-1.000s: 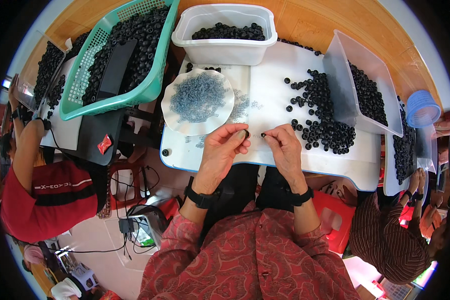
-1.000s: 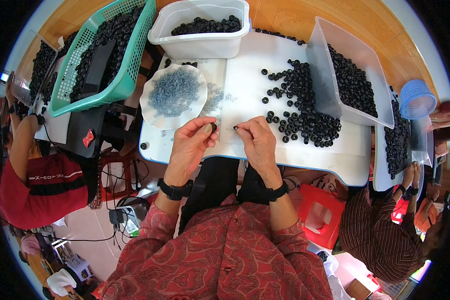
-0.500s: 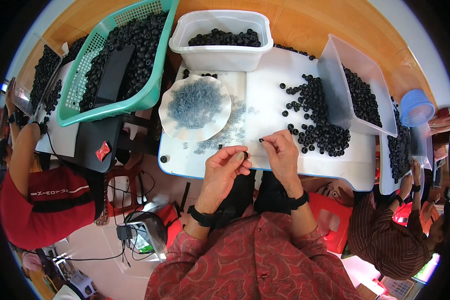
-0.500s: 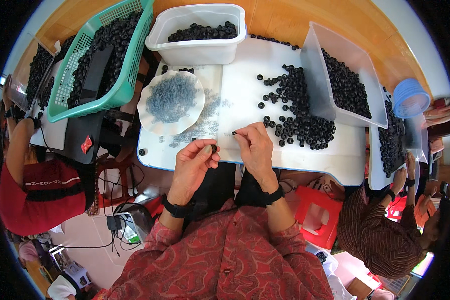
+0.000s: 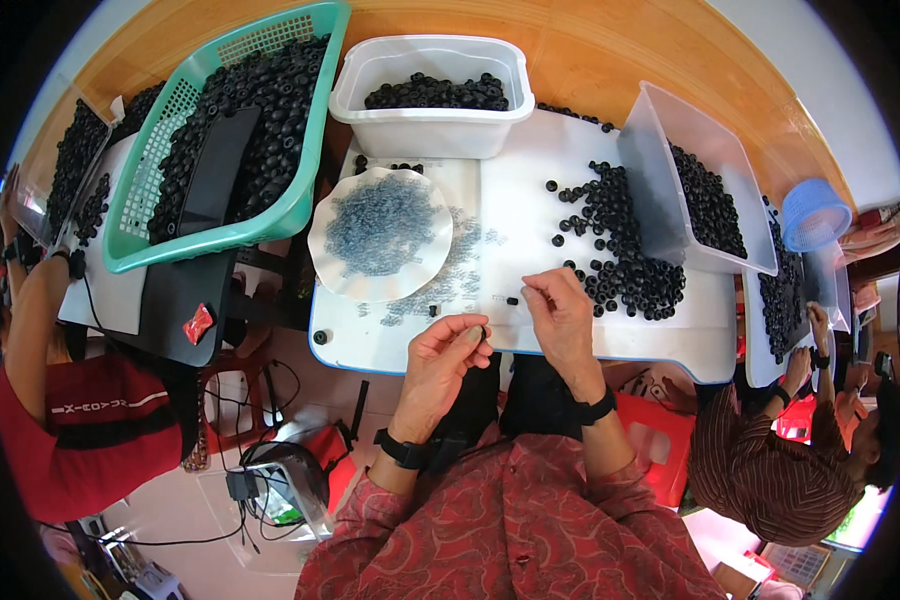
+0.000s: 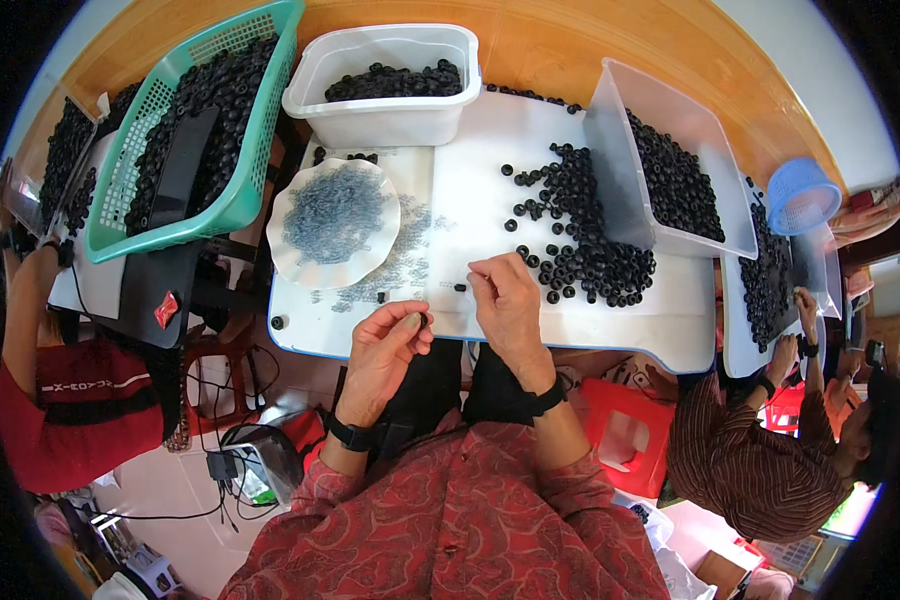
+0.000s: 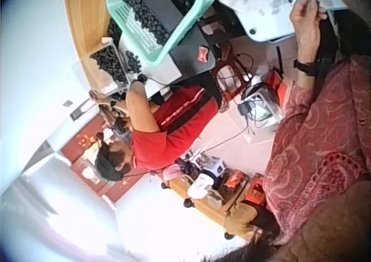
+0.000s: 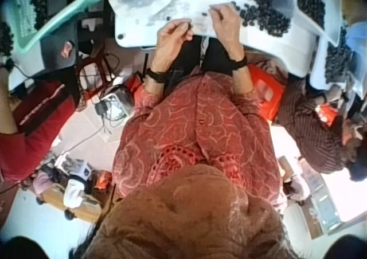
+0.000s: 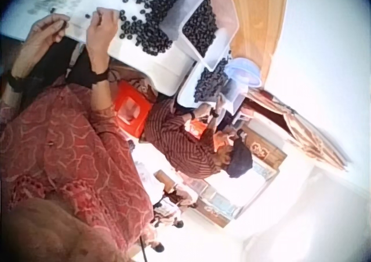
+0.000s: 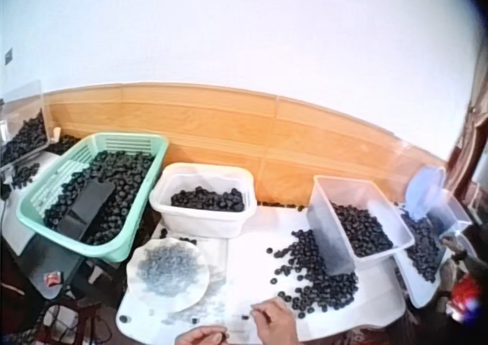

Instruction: Assembling small black plastic parts by hand at a workbench.

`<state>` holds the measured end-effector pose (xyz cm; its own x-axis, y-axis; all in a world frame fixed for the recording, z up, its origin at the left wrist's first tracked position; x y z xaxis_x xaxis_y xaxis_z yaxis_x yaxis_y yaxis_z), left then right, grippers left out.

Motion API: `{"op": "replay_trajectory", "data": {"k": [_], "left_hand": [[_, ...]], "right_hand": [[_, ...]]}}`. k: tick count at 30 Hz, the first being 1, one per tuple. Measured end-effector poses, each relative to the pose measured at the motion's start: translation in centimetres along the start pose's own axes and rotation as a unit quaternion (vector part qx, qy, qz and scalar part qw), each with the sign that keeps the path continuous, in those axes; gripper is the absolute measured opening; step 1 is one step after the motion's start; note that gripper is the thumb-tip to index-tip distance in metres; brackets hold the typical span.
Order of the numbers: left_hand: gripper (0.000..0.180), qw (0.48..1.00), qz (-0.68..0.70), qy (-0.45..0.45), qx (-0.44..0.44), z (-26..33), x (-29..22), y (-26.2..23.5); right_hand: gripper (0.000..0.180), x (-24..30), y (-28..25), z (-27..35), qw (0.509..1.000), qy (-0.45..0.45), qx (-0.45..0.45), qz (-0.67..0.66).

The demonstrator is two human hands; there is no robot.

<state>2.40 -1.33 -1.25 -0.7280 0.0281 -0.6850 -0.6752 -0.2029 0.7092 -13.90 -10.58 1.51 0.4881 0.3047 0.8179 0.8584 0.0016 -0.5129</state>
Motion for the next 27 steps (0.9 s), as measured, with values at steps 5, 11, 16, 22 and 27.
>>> {"op": "replay_trajectory", "data": {"k": [5, 11, 16, 22, 27], "left_hand": [[0.021, 1.0, 0.013, 0.001, 0.01, -0.1, 0.0, -0.2], [0.021, 1.0, 0.019, 0.003, 0.012, 0.0, 0.2, -0.6], [0.022, 1.0, 0.021, 0.004, 0.022, -0.1, 0.3, -0.8], [0.021, 1.0, 0.021, 0.003, 0.023, -0.1, 0.3, -0.6], [0.024, 0.995, 0.101, 0.02, 0.009, -0.4, 0.2, -0.8]], "right_hand": [[0.014, 0.7, 0.5, -2.8, 0.997, -0.035, 0.01, 0.064], [0.016, 0.3, 2.1, -5.1, 0.988, -0.041, 0.045, 0.143], [0.015, -0.4, 2.5, -5.8, 0.979, -0.02, 0.058, 0.193], [0.009, 0.0, 1.9, -5.3, 0.98, -0.006, 0.062, 0.187], [0.004, 3.0, 0.2, -1.9, 0.994, -0.009, 0.103, 0.043]]}}
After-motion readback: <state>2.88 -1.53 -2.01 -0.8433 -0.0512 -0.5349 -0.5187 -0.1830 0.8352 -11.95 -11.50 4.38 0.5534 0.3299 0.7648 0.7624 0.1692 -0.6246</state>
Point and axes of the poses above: each hand's wrist, its own z-axis away from the middle knuckle, its own y-axis out of the palm, x = y × z, the point moved 2 cm from there along -z, towards the middle knuckle, and after that the axes turned 7 degrees about y, right-handed, at the moved point
